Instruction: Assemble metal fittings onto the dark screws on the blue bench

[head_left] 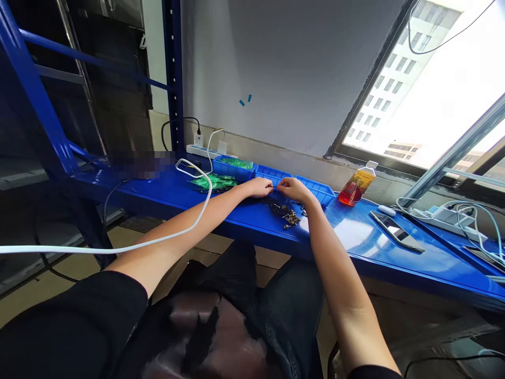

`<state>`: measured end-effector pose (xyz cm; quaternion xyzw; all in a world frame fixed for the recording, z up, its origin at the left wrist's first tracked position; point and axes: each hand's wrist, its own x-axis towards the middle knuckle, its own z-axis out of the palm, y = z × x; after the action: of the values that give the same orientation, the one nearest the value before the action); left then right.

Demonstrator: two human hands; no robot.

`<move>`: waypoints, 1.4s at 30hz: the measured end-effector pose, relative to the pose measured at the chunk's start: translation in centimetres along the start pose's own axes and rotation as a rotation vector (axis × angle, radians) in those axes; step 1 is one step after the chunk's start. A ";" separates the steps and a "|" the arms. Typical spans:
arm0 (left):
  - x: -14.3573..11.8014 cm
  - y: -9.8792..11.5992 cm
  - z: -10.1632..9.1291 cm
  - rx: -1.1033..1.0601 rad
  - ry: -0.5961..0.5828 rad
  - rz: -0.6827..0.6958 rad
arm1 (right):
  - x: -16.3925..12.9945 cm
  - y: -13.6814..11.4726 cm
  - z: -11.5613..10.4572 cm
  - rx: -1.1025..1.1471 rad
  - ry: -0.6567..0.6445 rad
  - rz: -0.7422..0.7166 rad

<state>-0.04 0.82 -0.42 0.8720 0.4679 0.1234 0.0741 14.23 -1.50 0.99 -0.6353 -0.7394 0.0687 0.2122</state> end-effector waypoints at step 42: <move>-0.2 -0.2 -0.1 -0.106 -0.115 0.152 | 0.2 0.4 -0.2 -0.028 0.133 0.006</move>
<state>-0.34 0.82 -0.44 0.9055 0.3880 0.1031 0.1373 14.59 -1.26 1.06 -0.6435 -0.7226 0.0167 0.2517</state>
